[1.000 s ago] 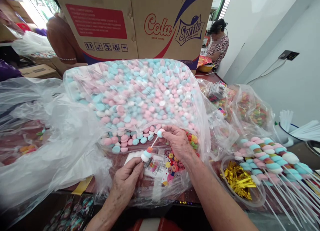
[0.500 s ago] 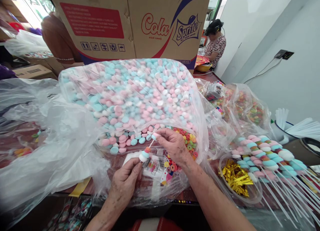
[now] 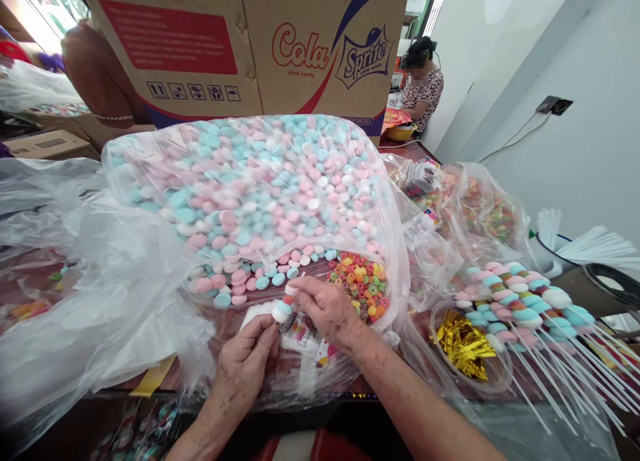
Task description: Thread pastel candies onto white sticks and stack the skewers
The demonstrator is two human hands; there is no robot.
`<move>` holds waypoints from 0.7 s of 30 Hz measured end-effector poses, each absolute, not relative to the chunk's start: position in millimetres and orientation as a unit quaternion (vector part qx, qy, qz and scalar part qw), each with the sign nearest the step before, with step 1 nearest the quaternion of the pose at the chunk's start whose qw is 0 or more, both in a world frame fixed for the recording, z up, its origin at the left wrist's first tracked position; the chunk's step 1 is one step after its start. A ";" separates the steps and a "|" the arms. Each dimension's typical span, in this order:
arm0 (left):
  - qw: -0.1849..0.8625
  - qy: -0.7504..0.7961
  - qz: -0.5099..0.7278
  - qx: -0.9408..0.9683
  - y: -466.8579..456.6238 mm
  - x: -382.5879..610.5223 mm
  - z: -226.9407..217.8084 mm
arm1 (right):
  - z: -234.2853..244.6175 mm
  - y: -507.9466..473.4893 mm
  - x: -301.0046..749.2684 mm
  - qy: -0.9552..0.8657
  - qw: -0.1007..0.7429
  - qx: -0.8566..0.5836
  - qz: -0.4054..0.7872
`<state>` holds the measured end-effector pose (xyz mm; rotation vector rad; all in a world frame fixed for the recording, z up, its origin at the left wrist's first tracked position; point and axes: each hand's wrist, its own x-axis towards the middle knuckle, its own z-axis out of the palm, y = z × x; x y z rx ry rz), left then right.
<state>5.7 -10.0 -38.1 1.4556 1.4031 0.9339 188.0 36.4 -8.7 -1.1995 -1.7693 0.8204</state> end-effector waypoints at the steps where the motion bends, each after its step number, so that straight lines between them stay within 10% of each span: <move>1: 0.440 0.567 0.376 0.586 -9.7 5.6 -37.9 | -8.3 34.1 185.0 -0.713 0.407 -0.469 0.325; 10: 0.485 0.573 0.408 0.520 -9.0 9.7 -27.7 | 21.0 46.1 236.5 -0.702 0.354 -0.591 0.183; 21: 0.467 0.575 0.401 0.540 -10.5 9.9 -22.3 | 18.0 43.0 230.5 -0.784 -0.018 -0.620 0.018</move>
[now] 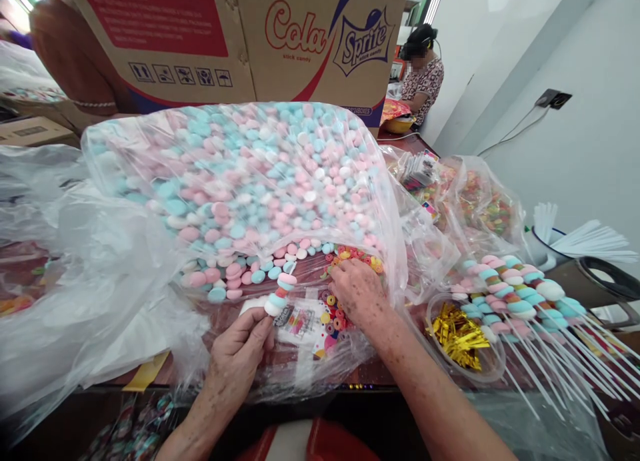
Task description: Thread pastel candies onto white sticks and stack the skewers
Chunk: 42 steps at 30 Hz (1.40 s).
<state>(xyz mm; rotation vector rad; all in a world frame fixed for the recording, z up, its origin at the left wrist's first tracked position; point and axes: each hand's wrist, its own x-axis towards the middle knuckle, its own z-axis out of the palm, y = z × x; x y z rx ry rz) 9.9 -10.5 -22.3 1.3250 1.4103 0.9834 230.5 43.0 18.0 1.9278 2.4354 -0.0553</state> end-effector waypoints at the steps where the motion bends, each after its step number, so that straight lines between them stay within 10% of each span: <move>1: 0.467 0.575 0.398 0.542 -10.3 9.8 -22.4 | 18.4 42.8 227.5 0.785 0.023 0.619 -0.015; 14: 0.479 0.568 0.380 0.551 -9.6 8.4 -27.2 | 5.4 39.3 228.6 0.775 0.041 0.631 0.009; 22: 0.474 0.568 0.389 0.549 -9.0 9.6 -23.5 | 5.5 58.2 252.6 0.765 -0.190 0.614 -0.043; 32: 0.468 0.574 0.390 0.548 -9.6 10.1 -25.0 | -5.4 63.9 223.1 0.796 -0.045 0.602 0.032; 42: 0.468 0.567 0.378 0.562 -8.0 11.2 -23.3 | -5.1 74.3 225.3 0.804 -0.077 0.589 0.018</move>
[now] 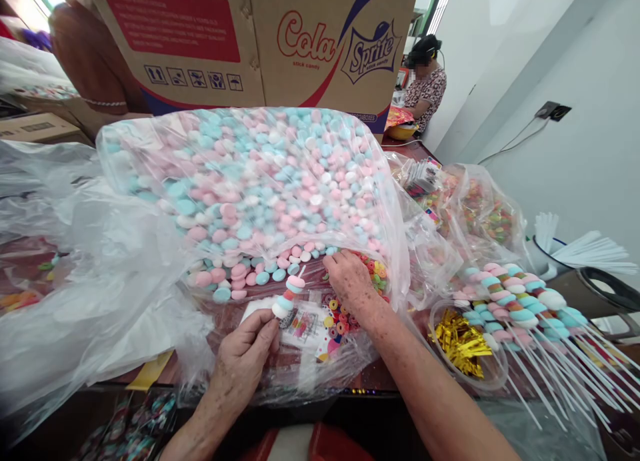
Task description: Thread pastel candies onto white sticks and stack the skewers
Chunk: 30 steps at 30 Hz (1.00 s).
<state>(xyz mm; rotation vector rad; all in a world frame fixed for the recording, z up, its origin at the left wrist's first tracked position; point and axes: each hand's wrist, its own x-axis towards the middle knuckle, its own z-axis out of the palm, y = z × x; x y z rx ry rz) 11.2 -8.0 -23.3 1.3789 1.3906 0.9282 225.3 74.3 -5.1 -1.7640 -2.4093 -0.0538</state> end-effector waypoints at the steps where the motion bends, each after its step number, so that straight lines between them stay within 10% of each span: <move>1: 0.469 0.565 0.377 0.564 -7.9 11.4 -23.1 | -5.1 74.5 226.0 -0.796 0.118 -0.594 0.005; 9: 0.453 0.562 0.365 0.588 -10.1 14.2 -17.3 | 11.3 67.0 228.9 -0.520 0.461 -0.513 0.504; 30: 0.462 0.547 0.359 0.599 -12.3 9.9 -24.0 | 14.7 49.2 217.1 -0.604 0.357 -0.442 0.560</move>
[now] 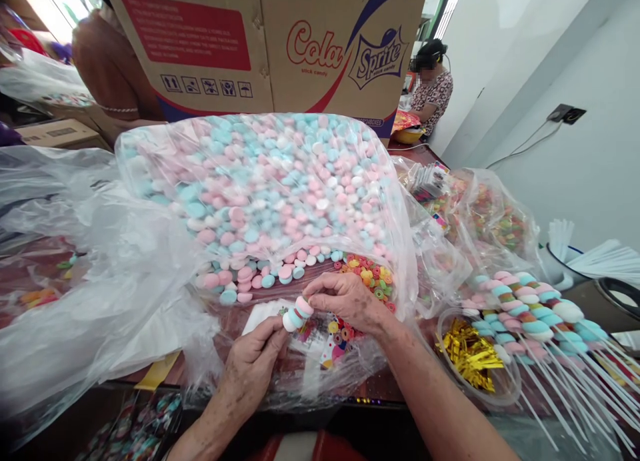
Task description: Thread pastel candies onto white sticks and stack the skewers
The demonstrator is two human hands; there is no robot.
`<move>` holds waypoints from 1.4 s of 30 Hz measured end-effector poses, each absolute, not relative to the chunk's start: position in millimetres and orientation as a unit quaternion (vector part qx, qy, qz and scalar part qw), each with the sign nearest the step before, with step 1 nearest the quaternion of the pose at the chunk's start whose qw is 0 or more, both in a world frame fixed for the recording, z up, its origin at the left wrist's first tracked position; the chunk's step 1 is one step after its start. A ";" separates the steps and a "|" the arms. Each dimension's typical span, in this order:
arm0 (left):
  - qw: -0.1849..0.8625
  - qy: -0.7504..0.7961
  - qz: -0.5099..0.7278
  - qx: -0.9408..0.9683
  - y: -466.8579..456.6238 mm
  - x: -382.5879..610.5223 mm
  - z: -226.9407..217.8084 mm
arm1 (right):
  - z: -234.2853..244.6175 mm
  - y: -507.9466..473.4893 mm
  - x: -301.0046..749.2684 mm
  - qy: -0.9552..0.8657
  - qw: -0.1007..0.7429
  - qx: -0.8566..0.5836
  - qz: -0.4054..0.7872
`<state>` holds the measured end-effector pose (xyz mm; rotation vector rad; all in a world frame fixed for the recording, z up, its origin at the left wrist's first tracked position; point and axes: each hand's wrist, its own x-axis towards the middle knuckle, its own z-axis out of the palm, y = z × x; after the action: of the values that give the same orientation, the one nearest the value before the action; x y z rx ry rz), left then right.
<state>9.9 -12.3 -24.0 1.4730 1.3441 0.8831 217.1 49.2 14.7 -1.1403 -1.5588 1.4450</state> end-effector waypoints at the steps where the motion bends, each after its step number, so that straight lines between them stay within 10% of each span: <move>1: 0.466 0.548 0.358 0.595 -12.4 9.8 -23.5 | 14.7 51.4 217.1 -0.595 0.368 -0.446 0.558; 5: 0.478 0.553 0.376 0.570 -12.4 9.7 -22.9 | 11.6 72.5 217.7 -0.608 0.402 -0.546 0.412; 12: 0.491 0.559 0.407 0.530 -11.3 8.4 -27.7 | 16.9 99.5 191.1 -0.779 0.051 -0.624 0.006; 18: 0.508 0.553 0.428 0.503 -10.6 7.2 -30.1 | 18.2 96.0 189.9 -0.759 -0.035 -0.650 0.010; 30: 0.517 0.557 0.438 0.480 -10.0 8.7 -30.3 | 10.2 91.4 209.1 -0.779 0.124 -0.568 0.233; 42: 0.523 0.555 0.442 0.472 -10.3 9.0 -28.6 | 8.8 90.2 187.8 -0.758 0.060 -0.644 0.089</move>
<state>9.0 -10.3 -28.6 1.1295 1.3300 1.0588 187.8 90.2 8.8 -1.9484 -2.2935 0.2709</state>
